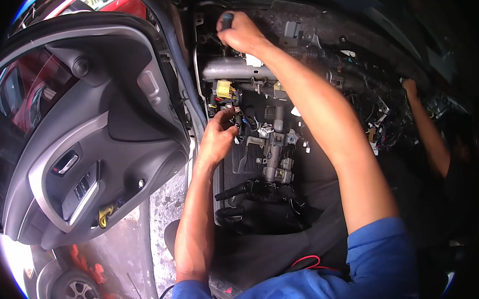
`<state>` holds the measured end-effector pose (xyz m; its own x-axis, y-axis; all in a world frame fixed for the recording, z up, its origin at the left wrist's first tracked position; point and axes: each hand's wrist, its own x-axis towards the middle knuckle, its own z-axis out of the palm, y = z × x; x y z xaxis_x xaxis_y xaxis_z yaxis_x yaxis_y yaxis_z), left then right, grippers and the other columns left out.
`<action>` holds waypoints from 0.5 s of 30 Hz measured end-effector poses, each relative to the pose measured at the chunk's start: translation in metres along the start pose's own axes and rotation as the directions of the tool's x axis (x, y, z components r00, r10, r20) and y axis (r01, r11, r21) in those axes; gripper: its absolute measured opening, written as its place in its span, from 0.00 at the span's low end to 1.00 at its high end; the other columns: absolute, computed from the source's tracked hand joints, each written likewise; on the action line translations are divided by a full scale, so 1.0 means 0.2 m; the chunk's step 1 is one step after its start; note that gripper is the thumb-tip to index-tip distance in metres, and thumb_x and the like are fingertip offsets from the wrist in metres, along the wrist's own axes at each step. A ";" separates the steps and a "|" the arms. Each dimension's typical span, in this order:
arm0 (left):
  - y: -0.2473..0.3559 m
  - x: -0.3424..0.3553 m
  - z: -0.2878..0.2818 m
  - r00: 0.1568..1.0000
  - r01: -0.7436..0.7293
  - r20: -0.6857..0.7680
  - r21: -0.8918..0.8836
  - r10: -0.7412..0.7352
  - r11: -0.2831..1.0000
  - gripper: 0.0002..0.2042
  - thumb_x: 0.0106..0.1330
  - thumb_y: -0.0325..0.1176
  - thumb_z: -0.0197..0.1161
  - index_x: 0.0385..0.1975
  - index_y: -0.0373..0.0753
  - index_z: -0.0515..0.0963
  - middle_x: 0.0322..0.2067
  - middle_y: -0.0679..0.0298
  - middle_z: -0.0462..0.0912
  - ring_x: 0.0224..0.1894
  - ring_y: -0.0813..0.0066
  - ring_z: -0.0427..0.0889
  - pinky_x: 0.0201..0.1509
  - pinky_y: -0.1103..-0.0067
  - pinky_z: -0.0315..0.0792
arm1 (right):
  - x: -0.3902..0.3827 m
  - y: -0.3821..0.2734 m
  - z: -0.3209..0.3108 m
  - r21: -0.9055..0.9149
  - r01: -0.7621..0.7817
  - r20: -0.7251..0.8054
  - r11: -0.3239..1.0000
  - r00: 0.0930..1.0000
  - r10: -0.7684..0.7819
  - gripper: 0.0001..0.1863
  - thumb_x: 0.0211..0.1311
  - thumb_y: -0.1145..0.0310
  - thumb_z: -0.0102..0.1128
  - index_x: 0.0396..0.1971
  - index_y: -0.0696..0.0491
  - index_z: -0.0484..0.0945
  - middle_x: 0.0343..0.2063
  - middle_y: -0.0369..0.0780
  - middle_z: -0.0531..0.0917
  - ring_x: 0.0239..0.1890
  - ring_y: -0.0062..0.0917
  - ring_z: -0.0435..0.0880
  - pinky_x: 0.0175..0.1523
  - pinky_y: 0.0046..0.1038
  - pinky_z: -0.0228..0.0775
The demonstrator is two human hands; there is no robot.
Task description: Disassembling and repairing the dashboard wiring and components inside a car.
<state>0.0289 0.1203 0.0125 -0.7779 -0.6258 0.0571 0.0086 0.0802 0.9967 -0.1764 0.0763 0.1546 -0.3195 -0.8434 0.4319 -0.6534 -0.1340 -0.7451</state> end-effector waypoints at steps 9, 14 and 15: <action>-0.10 -0.03 -0.14 0.996 0.060 -0.084 0.273 -0.038 0.960 0.28 0.54 0.28 0.55 0.59 0.30 0.67 0.53 0.46 0.77 0.58 0.57 0.75 0.62 0.72 0.66 | -0.13 -0.12 0.14 -0.332 0.213 -0.102 0.919 0.960 -0.259 0.07 0.42 0.74 0.55 0.26 0.54 0.75 0.19 0.43 0.80 0.26 0.34 0.81 0.33 0.33 0.71; -0.04 -0.03 -0.13 0.995 0.063 -0.085 0.142 -0.051 0.988 0.28 0.53 0.27 0.55 0.59 0.30 0.67 0.54 0.46 0.75 0.58 0.56 0.75 0.63 0.71 0.66 | -0.10 -0.07 0.19 -0.145 0.012 -0.224 0.989 0.974 -0.045 0.06 0.41 0.76 0.55 0.23 0.54 0.75 0.16 0.41 0.77 0.22 0.29 0.78 0.31 0.31 0.68; -0.07 -0.04 -0.13 0.997 0.042 -0.073 0.139 -0.032 0.989 0.28 0.54 0.27 0.54 0.59 0.30 0.67 0.54 0.46 0.76 0.58 0.57 0.75 0.63 0.72 0.66 | -0.16 -0.08 0.29 -0.189 0.095 -0.324 0.977 0.934 -0.153 0.06 0.40 0.77 0.55 0.24 0.54 0.74 0.17 0.43 0.77 0.23 0.38 0.77 0.31 0.34 0.68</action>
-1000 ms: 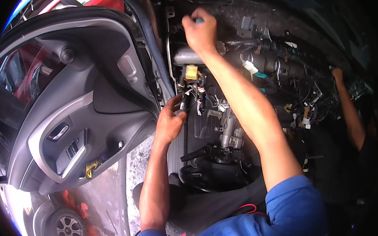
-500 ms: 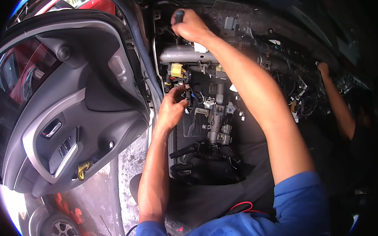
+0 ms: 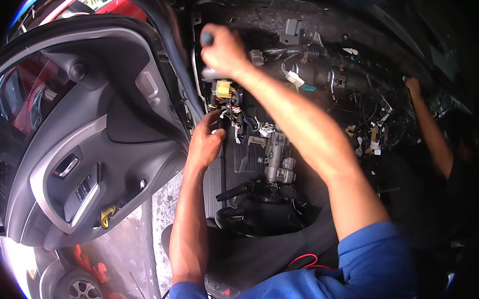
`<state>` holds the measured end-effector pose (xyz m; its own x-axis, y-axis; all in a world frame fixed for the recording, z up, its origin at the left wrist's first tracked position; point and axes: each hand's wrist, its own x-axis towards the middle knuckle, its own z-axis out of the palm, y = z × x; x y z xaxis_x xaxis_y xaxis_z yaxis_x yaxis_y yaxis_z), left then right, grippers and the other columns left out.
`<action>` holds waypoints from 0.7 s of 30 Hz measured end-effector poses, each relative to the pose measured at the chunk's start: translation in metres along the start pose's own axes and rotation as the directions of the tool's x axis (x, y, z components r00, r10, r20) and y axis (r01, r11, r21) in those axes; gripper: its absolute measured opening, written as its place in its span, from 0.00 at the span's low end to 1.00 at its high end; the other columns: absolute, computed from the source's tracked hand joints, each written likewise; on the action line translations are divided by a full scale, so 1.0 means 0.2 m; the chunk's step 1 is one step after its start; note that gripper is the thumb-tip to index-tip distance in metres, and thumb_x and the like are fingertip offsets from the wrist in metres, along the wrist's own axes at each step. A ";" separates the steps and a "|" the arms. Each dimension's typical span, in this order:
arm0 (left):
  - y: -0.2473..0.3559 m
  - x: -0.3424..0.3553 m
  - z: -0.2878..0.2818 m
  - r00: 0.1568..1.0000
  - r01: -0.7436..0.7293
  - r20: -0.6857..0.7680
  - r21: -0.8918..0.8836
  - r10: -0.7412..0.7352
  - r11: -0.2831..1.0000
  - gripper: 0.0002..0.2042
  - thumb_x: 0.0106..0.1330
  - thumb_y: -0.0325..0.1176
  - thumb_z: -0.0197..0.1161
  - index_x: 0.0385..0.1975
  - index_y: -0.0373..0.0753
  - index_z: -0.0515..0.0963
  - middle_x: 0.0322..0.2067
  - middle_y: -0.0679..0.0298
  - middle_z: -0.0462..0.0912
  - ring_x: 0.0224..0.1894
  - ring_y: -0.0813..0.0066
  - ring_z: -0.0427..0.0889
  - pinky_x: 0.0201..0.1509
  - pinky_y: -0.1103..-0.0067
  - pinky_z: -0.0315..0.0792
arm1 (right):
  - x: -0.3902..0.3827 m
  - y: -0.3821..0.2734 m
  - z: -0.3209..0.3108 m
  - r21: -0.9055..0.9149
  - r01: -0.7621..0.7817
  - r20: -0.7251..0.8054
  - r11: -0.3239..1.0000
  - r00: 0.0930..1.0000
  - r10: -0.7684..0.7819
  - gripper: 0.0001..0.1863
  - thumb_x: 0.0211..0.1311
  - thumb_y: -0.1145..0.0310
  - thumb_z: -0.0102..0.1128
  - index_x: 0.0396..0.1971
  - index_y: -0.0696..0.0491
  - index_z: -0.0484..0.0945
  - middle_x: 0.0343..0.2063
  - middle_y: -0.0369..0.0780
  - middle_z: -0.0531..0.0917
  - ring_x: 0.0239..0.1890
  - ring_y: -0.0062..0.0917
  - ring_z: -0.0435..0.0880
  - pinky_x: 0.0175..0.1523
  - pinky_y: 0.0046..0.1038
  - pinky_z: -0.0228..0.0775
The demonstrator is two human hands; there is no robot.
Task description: Disassembling and repairing the dashboard wiring and components inside a car.
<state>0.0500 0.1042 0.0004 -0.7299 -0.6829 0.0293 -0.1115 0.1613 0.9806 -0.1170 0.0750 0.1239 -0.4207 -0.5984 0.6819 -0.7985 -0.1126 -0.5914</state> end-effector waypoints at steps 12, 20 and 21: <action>0.06 -0.09 -0.07 1.000 0.010 -0.008 0.120 -0.009 0.993 0.28 0.54 0.28 0.54 0.60 0.32 0.67 0.57 0.49 0.74 0.58 0.56 0.75 0.62 0.71 0.67 | -0.12 0.19 -0.17 0.253 -0.149 0.133 0.956 0.984 0.119 0.07 0.45 0.81 0.56 0.24 0.52 0.75 0.18 0.28 0.72 0.22 0.11 0.69 0.27 0.19 0.61; -0.03 -0.14 -0.24 0.998 0.038 -0.052 0.208 -0.028 0.977 0.28 0.54 0.28 0.54 0.60 0.34 0.67 0.56 0.47 0.74 0.58 0.53 0.75 0.61 0.68 0.69 | -0.10 0.12 -0.06 0.207 -0.205 0.009 0.957 0.978 0.207 0.07 0.45 0.82 0.55 0.24 0.53 0.74 0.17 0.28 0.71 0.21 0.11 0.68 0.26 0.19 0.60; -0.03 -0.13 -0.24 0.998 0.038 -0.048 0.206 -0.029 0.978 0.28 0.54 0.28 0.54 0.60 0.34 0.67 0.56 0.47 0.74 0.58 0.53 0.75 0.61 0.68 0.69 | -0.08 0.11 -0.06 0.205 -0.188 0.012 0.961 0.982 0.189 0.06 0.45 0.82 0.55 0.23 0.53 0.74 0.17 0.29 0.72 0.21 0.12 0.68 0.26 0.20 0.60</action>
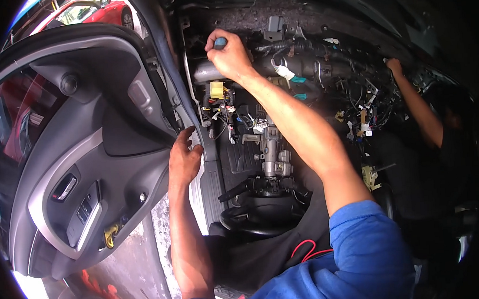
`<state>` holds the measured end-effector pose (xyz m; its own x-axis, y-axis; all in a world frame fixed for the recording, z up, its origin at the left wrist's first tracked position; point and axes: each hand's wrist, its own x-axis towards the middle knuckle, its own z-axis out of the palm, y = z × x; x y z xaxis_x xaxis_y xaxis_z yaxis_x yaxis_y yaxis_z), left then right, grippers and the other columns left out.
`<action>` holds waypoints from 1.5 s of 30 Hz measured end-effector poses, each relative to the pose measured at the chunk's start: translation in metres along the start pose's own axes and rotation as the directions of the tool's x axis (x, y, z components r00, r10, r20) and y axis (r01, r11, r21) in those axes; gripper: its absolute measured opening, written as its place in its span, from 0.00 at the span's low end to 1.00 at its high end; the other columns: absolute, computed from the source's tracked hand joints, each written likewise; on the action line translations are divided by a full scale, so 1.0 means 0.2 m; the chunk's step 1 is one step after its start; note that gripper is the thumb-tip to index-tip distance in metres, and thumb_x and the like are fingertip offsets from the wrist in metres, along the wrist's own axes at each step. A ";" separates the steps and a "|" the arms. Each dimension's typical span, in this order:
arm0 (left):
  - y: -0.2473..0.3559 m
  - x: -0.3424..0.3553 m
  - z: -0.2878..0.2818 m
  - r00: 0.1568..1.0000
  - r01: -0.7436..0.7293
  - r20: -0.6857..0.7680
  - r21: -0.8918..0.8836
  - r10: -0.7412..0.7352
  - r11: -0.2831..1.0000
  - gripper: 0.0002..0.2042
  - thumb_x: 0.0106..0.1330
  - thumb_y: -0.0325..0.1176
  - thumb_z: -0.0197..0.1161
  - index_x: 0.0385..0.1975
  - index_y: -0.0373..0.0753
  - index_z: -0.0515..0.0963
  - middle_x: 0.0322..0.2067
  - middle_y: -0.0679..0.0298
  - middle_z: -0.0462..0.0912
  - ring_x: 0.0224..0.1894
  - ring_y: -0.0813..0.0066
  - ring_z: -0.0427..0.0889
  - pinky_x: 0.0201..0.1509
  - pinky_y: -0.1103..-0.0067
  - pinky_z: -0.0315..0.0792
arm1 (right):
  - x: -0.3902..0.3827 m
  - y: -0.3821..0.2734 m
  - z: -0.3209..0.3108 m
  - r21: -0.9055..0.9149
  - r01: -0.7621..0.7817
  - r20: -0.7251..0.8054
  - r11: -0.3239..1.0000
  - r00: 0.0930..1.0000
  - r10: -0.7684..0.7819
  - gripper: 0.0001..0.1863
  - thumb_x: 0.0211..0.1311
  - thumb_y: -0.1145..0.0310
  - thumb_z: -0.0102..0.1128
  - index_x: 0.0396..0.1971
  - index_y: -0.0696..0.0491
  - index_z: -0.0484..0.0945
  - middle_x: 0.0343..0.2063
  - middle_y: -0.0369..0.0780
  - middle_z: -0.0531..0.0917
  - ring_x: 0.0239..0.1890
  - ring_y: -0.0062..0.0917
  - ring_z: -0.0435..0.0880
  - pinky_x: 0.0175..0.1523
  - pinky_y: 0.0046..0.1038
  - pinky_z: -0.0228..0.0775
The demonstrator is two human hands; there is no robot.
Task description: Disassembling and repairing the dashboard wiring and components inside a car.
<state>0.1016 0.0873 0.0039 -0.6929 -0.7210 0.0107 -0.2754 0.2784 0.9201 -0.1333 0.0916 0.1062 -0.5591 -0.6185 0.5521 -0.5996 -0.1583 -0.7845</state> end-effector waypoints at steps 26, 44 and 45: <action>0.08 0.10 0.04 0.994 -0.101 -0.061 -0.182 0.092 0.978 0.26 0.54 0.26 0.52 0.57 0.29 0.69 0.52 0.48 0.78 0.54 0.61 0.79 0.58 0.72 0.70 | 0.10 -0.12 -0.06 -0.348 0.096 0.204 0.933 0.979 -0.025 0.07 0.42 0.75 0.58 0.26 0.54 0.78 0.21 0.40 0.80 0.26 0.28 0.79 0.35 0.30 0.70; 0.07 0.17 0.15 0.996 0.008 -0.083 -0.137 -0.019 0.991 0.25 0.54 0.26 0.53 0.55 0.31 0.72 0.49 0.51 0.80 0.51 0.64 0.81 0.56 0.74 0.72 | 0.29 0.12 -0.16 -0.373 0.421 0.710 0.827 0.703 -0.038 0.07 0.43 0.67 0.61 0.22 0.52 0.76 0.26 0.37 0.80 0.34 0.33 0.80 0.39 0.34 0.71; 0.03 0.17 0.14 0.995 0.021 -0.095 -0.136 -0.034 0.990 0.25 0.54 0.27 0.53 0.56 0.30 0.71 0.50 0.49 0.79 0.52 0.61 0.80 0.57 0.73 0.71 | 0.30 0.11 -0.16 -0.389 0.440 0.725 0.809 0.689 -0.027 0.06 0.42 0.67 0.60 0.21 0.52 0.75 0.27 0.37 0.80 0.35 0.35 0.80 0.39 0.35 0.71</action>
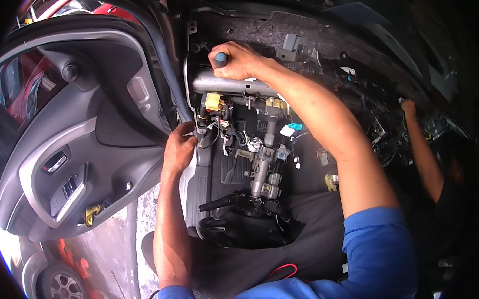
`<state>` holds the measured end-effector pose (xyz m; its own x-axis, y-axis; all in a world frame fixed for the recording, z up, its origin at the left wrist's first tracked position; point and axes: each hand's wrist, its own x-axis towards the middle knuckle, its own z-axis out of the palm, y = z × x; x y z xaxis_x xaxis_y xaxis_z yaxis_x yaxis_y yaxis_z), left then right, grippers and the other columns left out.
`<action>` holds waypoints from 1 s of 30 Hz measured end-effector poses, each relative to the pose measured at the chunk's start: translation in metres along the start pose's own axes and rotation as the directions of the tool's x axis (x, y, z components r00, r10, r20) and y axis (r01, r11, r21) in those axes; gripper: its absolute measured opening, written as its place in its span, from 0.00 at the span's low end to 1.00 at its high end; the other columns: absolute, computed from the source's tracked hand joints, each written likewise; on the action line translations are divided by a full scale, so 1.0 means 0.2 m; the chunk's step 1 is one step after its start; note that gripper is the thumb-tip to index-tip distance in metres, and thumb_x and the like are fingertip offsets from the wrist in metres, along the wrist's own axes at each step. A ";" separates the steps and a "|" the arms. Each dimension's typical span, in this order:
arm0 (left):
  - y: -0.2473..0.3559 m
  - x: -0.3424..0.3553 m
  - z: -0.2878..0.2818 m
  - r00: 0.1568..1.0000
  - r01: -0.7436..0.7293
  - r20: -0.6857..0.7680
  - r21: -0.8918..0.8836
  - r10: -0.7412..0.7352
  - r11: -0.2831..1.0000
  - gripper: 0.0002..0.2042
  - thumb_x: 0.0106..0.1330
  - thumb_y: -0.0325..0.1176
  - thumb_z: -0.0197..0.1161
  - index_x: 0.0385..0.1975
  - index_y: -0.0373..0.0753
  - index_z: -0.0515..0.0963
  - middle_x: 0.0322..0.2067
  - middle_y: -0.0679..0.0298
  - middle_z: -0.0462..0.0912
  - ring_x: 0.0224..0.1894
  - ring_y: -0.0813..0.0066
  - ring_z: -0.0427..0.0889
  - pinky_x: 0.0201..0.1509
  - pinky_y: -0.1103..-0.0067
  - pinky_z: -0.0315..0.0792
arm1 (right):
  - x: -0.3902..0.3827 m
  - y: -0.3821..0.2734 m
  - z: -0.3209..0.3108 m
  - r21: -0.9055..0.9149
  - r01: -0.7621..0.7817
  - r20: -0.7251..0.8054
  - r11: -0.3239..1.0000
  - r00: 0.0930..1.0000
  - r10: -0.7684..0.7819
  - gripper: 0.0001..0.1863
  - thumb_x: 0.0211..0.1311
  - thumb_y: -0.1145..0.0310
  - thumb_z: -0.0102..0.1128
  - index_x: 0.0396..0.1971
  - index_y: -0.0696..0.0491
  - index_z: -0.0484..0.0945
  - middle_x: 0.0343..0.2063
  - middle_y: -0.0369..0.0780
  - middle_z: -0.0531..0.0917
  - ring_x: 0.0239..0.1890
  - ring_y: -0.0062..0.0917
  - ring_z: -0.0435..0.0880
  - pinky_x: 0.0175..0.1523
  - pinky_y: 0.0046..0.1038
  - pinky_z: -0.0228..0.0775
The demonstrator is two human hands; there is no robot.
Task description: Disassembling and repairing the dashboard wiring and components inside a car.
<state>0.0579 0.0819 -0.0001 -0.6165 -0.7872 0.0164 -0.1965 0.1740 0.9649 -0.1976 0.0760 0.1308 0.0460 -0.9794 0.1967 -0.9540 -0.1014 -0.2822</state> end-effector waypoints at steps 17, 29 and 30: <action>0.10 0.13 0.02 1.000 -0.027 -0.016 -0.013 0.026 1.000 0.24 0.53 0.26 0.50 0.53 0.29 0.73 0.47 0.54 0.80 0.53 0.68 0.77 0.59 0.77 0.67 | -0.03 -0.09 -0.04 0.003 -0.126 -0.081 0.992 0.989 0.126 0.06 0.42 0.66 0.61 0.21 0.51 0.77 0.24 0.41 0.82 0.32 0.38 0.81 0.40 0.37 0.72; 0.15 0.12 -0.17 0.967 -0.134 -0.213 0.036 0.138 0.990 0.19 0.54 0.24 0.49 0.44 0.30 0.79 0.39 0.54 0.85 0.42 0.71 0.83 0.50 0.78 0.73 | -0.16 -0.07 0.04 0.083 0.027 -0.294 0.996 0.956 -0.001 0.06 0.41 0.69 0.59 0.24 0.50 0.77 0.24 0.37 0.81 0.31 0.35 0.82 0.35 0.34 0.73; 0.10 0.14 -0.17 0.948 -0.188 -0.246 0.072 0.200 0.980 0.18 0.54 0.24 0.49 0.44 0.30 0.79 0.37 0.54 0.84 0.41 0.72 0.82 0.49 0.79 0.73 | -0.16 -0.07 0.05 0.091 0.030 -0.310 0.995 0.951 0.000 0.06 0.41 0.69 0.59 0.24 0.50 0.77 0.24 0.37 0.80 0.31 0.35 0.82 0.35 0.34 0.73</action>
<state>0.0618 0.0429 0.0289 -0.4364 -0.8573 0.2730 -0.1314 0.3609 0.9233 -0.1830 0.1063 0.1195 -0.0484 -0.8768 0.4784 -0.9213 -0.1458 -0.3604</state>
